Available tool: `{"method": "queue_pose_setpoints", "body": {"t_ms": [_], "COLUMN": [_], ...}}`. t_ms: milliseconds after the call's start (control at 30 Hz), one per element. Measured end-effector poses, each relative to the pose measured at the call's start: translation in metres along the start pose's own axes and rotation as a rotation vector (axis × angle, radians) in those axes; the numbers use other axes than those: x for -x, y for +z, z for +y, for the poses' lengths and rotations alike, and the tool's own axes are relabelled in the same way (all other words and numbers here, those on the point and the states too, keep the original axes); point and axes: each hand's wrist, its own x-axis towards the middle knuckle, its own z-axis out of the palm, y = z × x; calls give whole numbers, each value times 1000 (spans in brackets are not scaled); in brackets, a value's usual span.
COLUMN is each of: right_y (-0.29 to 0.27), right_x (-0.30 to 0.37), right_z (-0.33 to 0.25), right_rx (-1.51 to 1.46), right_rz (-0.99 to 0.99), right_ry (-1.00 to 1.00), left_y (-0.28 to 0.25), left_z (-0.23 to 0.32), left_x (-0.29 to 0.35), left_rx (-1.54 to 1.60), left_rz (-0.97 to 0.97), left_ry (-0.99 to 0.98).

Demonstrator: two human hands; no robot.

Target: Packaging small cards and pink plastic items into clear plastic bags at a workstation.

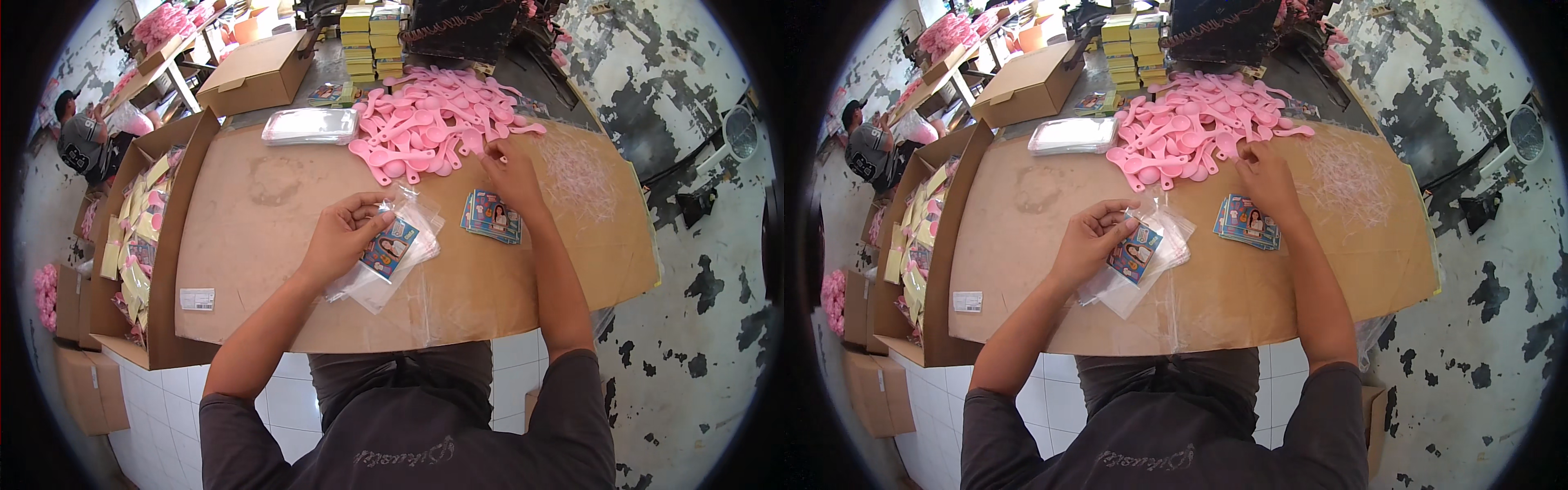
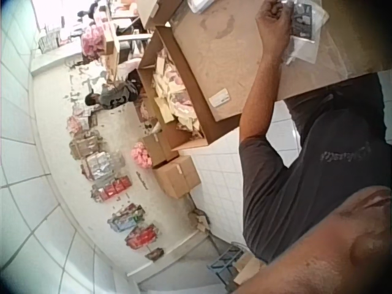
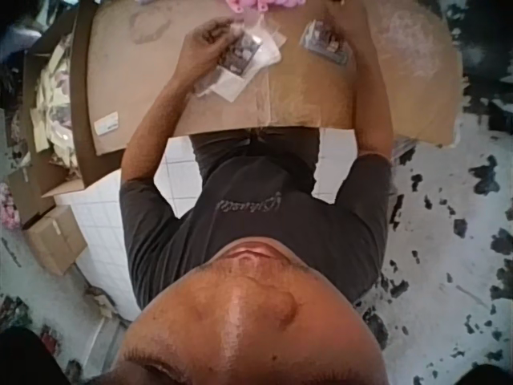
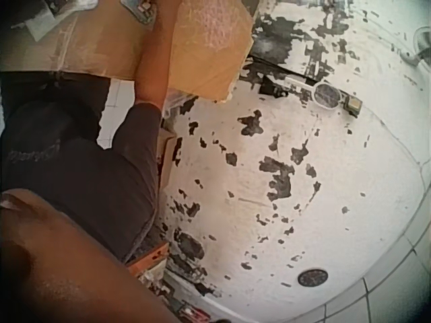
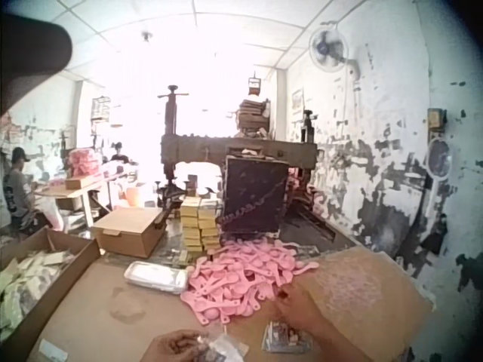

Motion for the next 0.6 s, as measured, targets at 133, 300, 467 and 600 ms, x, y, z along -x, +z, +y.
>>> {"method": "queue_pose_setpoints", "body": {"t_ms": [133,300,467,600], "right_y": [-24,-17,-18,-14], "right_x": [17,33,34,42], "right_z": [-33,-62,-64,-82], "right_rx": [-384,-642,-533,-398], "right_rz": [-451,-454,-449,-532], "right_ry": [-53,-186,-344,-401], "left_y": [0,-1,3,7], "left_z": [2,-1,0,-2], "left_x": [1,2,4,6], "left_rx": [-8,-75,-106,-221], "left_rz": [29,9,-7,-41], "left_ry": [27,54,-3,-115]}}
